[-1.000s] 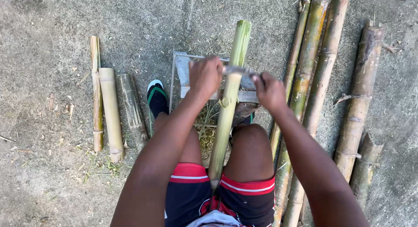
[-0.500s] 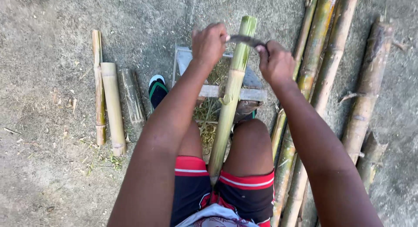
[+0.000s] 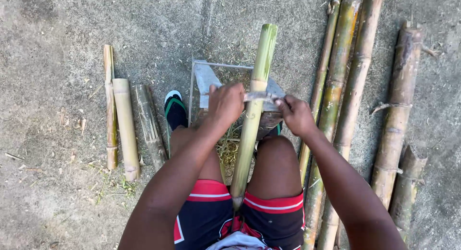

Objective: Shaving or stripping the outer skin of a bamboo stalk using a curved blade.

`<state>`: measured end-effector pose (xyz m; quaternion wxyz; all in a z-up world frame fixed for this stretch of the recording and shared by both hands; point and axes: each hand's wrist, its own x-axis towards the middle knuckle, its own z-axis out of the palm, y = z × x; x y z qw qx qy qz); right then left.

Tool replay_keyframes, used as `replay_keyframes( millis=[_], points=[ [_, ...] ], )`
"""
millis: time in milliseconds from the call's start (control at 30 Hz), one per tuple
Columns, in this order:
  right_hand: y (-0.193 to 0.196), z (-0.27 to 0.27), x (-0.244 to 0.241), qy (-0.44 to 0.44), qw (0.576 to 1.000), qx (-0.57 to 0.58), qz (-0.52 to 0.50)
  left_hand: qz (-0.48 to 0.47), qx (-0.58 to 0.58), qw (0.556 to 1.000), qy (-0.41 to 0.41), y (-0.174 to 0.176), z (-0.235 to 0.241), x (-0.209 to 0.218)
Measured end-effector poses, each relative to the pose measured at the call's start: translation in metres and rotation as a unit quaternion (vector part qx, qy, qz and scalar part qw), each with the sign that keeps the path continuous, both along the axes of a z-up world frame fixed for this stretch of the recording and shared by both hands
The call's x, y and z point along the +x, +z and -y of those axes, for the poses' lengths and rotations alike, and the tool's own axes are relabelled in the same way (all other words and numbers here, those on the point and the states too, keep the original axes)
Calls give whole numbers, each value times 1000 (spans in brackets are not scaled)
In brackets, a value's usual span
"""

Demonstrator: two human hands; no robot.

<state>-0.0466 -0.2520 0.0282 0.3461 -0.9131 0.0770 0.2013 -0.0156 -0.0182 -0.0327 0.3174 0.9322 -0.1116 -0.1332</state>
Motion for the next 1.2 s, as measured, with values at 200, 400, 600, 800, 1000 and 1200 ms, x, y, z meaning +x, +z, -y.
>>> replay_keyframes(
  millis=[200, 400, 600, 800, 1000, 1200],
  points=[
    [-41, 16, 73, -8, 991, 9, 132, 123, 30, 990, 66, 18, 26, 100],
    [-66, 7, 134, -53, 970, -12, 237, 110, 52, 990, 75, 5, 30, 179],
    [-65, 16, 131, 7, 952, -5, 306, 122, 34, 988, 85, 20, 21, 163],
    [-60, 28, 87, 30, 971, 7, 238, 125, -7, 989, 73, 34, 20, 105],
    [-43, 21, 12, 100, 983, 8, 152, -58, 31, 997, 30, 36, -2, 21],
    [-31, 23, -2, 127, 989, 6, 75, 4, -8, 999, 40, 20, -8, -21]
  ],
)
